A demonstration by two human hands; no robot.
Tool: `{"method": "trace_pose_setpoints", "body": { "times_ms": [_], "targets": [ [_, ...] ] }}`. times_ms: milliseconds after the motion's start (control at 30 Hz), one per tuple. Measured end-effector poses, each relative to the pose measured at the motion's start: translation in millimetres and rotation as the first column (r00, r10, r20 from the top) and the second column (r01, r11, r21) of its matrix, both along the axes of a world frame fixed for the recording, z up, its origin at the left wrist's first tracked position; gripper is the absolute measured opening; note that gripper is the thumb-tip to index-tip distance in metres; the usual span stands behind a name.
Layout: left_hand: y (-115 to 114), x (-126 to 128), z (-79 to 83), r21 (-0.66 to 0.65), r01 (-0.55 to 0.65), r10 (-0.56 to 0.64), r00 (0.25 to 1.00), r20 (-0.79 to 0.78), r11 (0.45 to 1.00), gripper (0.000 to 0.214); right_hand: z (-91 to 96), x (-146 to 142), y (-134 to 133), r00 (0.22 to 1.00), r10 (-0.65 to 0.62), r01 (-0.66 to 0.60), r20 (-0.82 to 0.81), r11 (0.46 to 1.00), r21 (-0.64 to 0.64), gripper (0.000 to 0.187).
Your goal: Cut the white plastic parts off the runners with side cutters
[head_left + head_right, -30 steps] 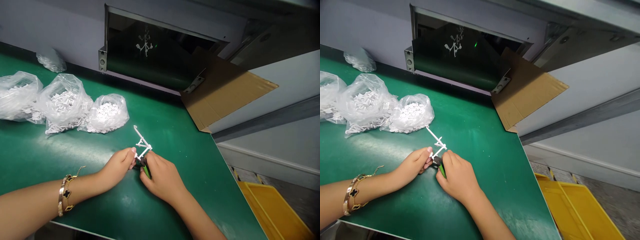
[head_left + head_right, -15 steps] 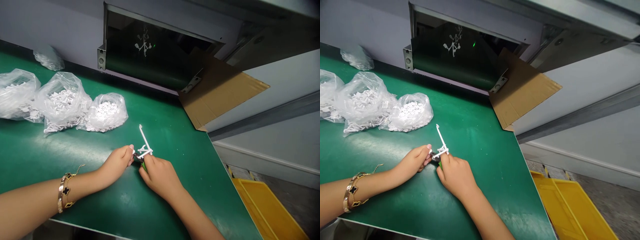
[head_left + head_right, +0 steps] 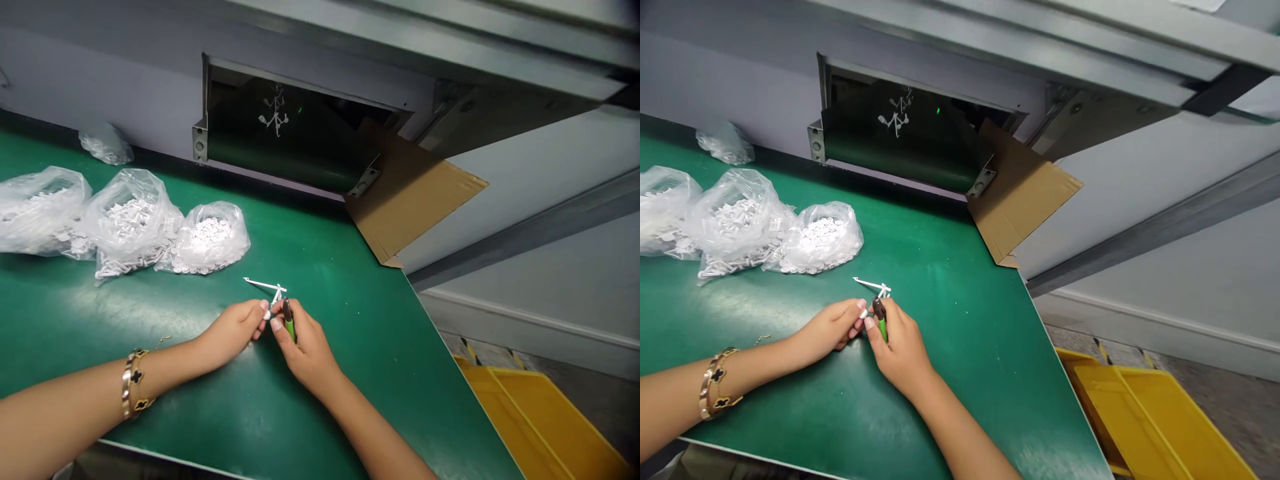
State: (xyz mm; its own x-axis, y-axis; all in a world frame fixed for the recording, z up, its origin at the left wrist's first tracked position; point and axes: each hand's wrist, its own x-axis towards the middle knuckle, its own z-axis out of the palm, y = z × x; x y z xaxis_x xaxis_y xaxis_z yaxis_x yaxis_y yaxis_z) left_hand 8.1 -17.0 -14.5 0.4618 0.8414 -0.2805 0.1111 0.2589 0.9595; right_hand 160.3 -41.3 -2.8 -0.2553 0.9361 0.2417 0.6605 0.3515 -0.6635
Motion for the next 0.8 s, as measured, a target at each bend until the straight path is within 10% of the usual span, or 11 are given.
{"method": "trace_pose_setpoints", "body": {
  "times_ms": [300, 400, 500, 800],
  "targets": [
    [-0.9, -21.5, 41.7, 0.039, 0.384, -0.381, 0.891, 0.249, 0.923, 0.042, -4.0, 6.6, 5.9, 0.961, 0.155, -0.112, -0.229, 0.975, 0.190, 0.016],
    [10.4, -42.5, 67.6, 0.163, -0.005, -0.036, 0.968, 0.249, 0.987, 0.040, -8.9, 14.4, 13.6, 0.997, 0.019, 0.007, -0.073, 0.936, 0.351, 0.019],
    [38.8, -66.3, 85.5, 0.361, -0.389, 0.409, 0.912, 0.020, 0.848, 0.037, -14.0, 17.3, 22.1, 0.995, -0.006, -0.028, 0.096, 0.939, 0.343, 0.036],
    [91.5, -94.7, 86.7, 0.262, -0.391, 0.442, 0.879, -0.178, 0.882, 0.020, -7.4, 9.5, 19.4, 0.949, 0.137, -0.213, 0.285, 0.943, 0.255, 0.034]
  ]
}}
